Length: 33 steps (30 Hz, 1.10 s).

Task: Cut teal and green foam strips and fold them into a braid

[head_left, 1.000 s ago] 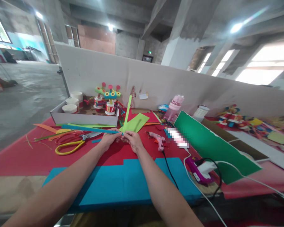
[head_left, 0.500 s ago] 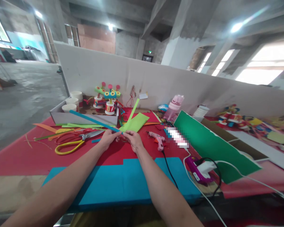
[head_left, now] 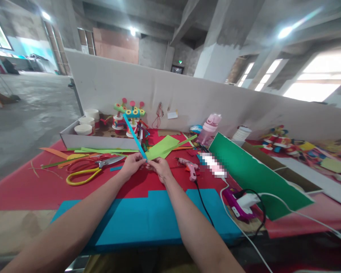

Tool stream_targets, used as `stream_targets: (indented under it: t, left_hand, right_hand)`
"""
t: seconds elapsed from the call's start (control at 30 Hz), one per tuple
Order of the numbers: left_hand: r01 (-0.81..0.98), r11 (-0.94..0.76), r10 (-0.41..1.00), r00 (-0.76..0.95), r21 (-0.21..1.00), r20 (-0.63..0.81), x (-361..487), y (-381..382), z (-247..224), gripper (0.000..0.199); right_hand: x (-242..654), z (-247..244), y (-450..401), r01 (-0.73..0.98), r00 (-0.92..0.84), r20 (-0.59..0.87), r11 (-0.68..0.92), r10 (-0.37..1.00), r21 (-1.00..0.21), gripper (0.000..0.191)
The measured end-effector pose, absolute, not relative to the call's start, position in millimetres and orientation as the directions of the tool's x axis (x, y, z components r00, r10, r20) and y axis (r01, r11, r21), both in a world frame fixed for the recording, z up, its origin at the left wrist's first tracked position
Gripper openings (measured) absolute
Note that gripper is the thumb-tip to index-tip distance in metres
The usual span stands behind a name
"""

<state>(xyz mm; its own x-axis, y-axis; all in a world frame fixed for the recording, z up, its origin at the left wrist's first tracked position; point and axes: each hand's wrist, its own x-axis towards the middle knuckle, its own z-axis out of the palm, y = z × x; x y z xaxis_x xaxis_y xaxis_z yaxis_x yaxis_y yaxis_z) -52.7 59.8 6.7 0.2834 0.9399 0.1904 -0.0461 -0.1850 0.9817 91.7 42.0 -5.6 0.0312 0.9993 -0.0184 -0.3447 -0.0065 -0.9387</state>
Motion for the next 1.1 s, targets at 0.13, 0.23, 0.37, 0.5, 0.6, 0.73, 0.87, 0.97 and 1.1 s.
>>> stream_targets:
  t: [0.13, 0.23, 0.37, 0.5, 0.6, 0.73, 0.87, 0.97, 1.1]
  left_hand:
    - [-0.089, -0.163, 0.929, 0.322, 0.982, 0.184, -52, 59, 8, 0.028]
    - [-0.093, -0.155, 0.925, 0.335, 0.984, 0.177, -52, 59, 7, 0.029]
    - [-0.092, -0.187, 0.930, 0.303, 0.978, 0.207, -52, 61, 5, 0.028]
    - [-0.079, -0.211, 0.933, 0.280, 0.974, 0.225, -51, 60, 5, 0.027]
    - [-0.070, -0.235, 0.933, 0.262, 0.969, 0.246, -51, 58, 9, 0.027]
    - [-0.054, -0.279, 0.932, 0.225, 0.959, 0.284, -52, 55, 16, 0.026]
    - [-0.088, -0.310, 0.902, 0.287, 0.947, 0.322, -51, 50, 21, 0.026]
    - [-0.074, -0.325, 0.888, 0.320, 0.943, 0.331, -50, 49, 21, 0.025]
    - [-0.040, -0.327, 0.887, 0.331, 0.944, 0.321, -51, 52, 17, 0.023]
  right_hand:
    - [90, -5, 42, -0.389, 0.076, -0.002, 0.027, 0.997, -0.921, 0.029]
    - [88, -6, 43, -0.404, 0.098, 0.007, 0.046, 0.995, -0.913, 0.029]
    - [87, -6, 42, -0.377, 0.071, 0.002, 0.028, 0.997, -0.926, 0.029]
    - [86, -4, 40, -0.394, 0.074, 0.024, 0.051, 0.997, -0.918, 0.029]
    - [87, -3, 40, -0.404, 0.049, 0.041, 0.057, 0.998, -0.913, 0.030]
    - [92, -5, 43, -0.425, -0.018, 0.023, 0.013, 1.000, -0.905, 0.034]
    - [95, -3, 42, -0.447, -0.047, 0.022, -0.001, 0.999, -0.894, 0.031]
    - [94, 1, 40, -0.481, -0.089, 0.062, 0.011, 0.994, -0.877, 0.028]
    - [93, 2, 37, -0.510, -0.082, 0.065, 0.015, 0.994, -0.860, 0.033]
